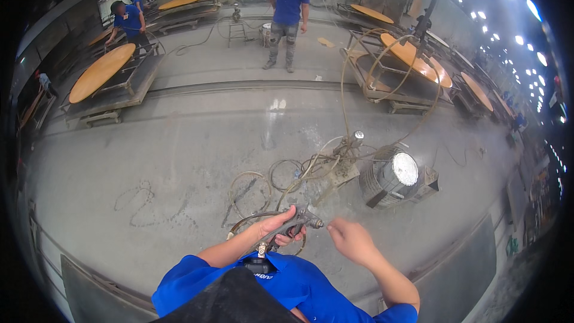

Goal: The person adjusts a spray gun, then sprays a finish onto a large round wooden tabletop. The person moves around the table to apply the finish evenly.

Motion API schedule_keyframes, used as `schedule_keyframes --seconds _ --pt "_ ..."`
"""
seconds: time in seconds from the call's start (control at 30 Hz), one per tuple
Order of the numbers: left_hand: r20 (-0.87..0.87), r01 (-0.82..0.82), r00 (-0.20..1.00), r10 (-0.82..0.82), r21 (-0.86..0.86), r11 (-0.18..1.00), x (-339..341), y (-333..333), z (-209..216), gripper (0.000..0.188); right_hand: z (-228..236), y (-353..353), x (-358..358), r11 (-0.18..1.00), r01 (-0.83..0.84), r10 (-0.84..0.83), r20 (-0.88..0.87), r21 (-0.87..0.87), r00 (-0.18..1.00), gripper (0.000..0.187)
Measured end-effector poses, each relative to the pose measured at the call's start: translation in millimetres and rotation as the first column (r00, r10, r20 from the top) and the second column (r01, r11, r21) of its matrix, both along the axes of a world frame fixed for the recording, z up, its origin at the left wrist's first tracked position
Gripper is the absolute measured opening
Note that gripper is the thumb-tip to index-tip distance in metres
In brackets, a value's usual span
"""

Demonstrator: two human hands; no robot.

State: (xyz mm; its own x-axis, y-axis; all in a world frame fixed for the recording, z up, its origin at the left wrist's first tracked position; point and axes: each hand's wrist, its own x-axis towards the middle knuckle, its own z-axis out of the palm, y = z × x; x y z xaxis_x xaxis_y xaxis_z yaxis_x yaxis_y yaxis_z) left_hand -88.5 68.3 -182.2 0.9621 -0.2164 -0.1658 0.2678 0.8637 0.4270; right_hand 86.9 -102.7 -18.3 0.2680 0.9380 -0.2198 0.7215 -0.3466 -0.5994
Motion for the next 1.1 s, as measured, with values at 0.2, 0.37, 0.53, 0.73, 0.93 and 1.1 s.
schedule_keyframes --seconds 0.2,0.37,0.53,0.73,0.93,1.1 --pt "-0.012 -0.006 1.0 0.006 0.019 1.0 4.1 -2.1 -2.3 0.081 -5.3 1.6 1.4 0.992 0.044 -0.072 -0.235 -0.122 0.969 0.02" --pt "-0.025 -0.012 1.0 0.011 -0.019 1.0 2.7 -1.1 -2.5 0.081 -11.5 -0.6 -1.4 0.922 -0.293 0.164 0.43 0.254 0.888 0.015" --pt "0.021 0.012 1.0 -0.011 -0.023 1.0 -2.5 0.1 3.4 0.081 -12.5 -3.6 11.8 0.814 -0.57 0.315 0.736 0.116 0.599 0.03" --pt "-0.027 -0.006 1.0 0.007 0.039 0.999 -4.6 0.5 6.2 0.081 -17.9 -8.4 9.8 0.821 -0.569 0.302 0.815 0.041 0.495 0.037" --pt "-0.008 -0.018 1.0 0.018 0.022 1.0 -3.5 -0.2 3.8 0.078 -25.6 -10.6 3.0 0.801 -0.578 0.214 0.827 0.157 0.521 0.03" --pt "-0.056 -0.005 0.998 0.008 0.059 0.998 -2.5 0.1 6.0 0.079 -30.5 -13.1 1.9 0.839 -0.525 0.199 0.818 0.142 0.54 0.023"
